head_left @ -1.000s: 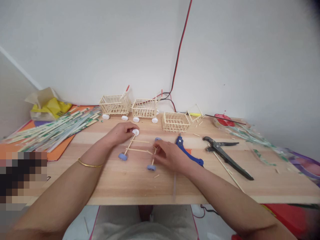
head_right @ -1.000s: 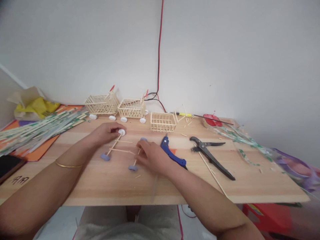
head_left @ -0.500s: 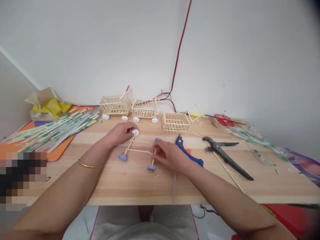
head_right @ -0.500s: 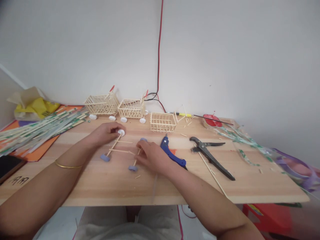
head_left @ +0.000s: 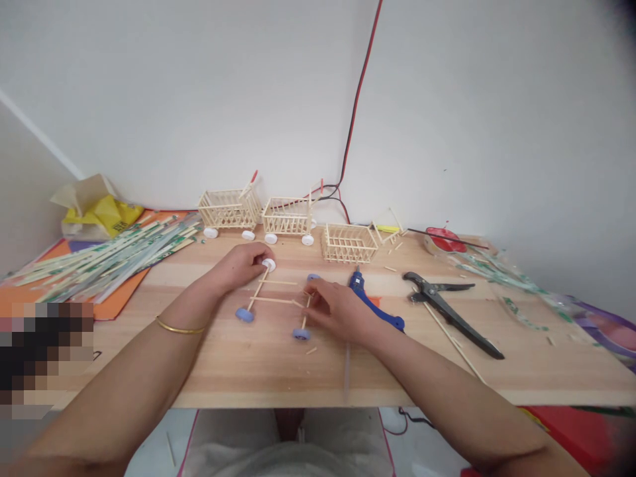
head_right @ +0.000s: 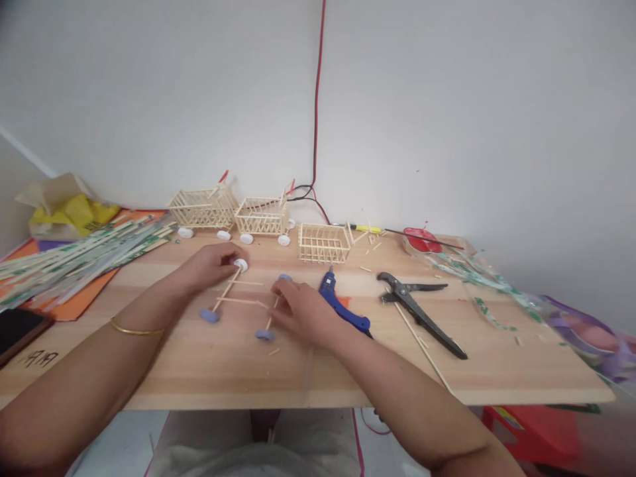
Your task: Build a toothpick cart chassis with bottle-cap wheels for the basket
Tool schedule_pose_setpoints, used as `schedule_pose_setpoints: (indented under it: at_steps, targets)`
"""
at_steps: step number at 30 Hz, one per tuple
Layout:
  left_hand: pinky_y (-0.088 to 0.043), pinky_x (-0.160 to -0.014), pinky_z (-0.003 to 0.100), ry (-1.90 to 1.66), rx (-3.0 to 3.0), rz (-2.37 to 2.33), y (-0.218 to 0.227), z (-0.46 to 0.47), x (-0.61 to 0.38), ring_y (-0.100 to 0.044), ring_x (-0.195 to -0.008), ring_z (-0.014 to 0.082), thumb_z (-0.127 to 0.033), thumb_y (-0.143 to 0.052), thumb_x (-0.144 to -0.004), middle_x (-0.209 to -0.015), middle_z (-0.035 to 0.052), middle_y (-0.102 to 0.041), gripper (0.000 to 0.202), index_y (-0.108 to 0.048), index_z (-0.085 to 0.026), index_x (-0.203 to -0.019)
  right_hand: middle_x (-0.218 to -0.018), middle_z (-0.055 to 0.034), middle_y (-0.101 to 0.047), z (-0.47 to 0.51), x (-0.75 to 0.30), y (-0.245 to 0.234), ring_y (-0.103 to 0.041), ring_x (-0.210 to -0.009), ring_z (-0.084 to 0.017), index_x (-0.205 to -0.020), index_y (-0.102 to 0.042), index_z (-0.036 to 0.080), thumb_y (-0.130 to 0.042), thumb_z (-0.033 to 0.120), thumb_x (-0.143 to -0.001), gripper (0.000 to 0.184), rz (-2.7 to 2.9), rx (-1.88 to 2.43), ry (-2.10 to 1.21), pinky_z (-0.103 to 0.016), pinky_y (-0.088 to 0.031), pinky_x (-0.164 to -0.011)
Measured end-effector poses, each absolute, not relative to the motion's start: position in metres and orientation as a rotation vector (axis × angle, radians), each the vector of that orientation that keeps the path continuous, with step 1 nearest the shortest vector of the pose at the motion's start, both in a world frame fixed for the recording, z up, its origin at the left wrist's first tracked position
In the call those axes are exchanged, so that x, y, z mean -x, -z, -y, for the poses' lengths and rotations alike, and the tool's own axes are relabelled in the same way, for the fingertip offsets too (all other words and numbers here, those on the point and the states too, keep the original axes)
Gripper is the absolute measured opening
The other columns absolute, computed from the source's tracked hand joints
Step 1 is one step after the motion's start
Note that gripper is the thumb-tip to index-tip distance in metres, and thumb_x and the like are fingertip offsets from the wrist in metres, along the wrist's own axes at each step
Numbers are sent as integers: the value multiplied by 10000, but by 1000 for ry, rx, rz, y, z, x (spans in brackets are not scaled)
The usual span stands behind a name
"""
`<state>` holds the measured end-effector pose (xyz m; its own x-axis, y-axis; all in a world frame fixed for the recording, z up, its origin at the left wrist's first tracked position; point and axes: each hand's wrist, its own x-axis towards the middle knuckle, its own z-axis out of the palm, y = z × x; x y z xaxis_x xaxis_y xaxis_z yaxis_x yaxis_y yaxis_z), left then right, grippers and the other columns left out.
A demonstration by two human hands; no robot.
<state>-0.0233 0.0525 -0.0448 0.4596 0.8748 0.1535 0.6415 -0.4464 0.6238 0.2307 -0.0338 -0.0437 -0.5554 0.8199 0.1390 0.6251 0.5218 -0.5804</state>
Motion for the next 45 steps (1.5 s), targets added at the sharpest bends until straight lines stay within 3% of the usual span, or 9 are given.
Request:
schedule_pose_setpoints:
  at_steps: [18, 45]
  targets:
    - [-367, -579, 245, -626, -2267, -1383, 41, -47, 19, -519, -635, 145, -242, -554, -712, -671, -2, -598, 105, -612, -162, -746, -822, -25, -655, 33, -230, 43, -603, -741, -167, -988, -500, 193, -591, 284, -851, 188, 2366, 1194, -678, -269, -416, -669]
    - [-368, -588, 257, -588, -2370, -1451, 42, -48, 17, -534, -649, 158, -160, -543, -698, -693, 14, -614, 29, -565, -178, -706, -826, -34, -662, 35, -228, 39, -610, -746, -173, -984, -507, 192, -594, 271, -845, 182, 2364, 1215, -697, -276, -428, -680]
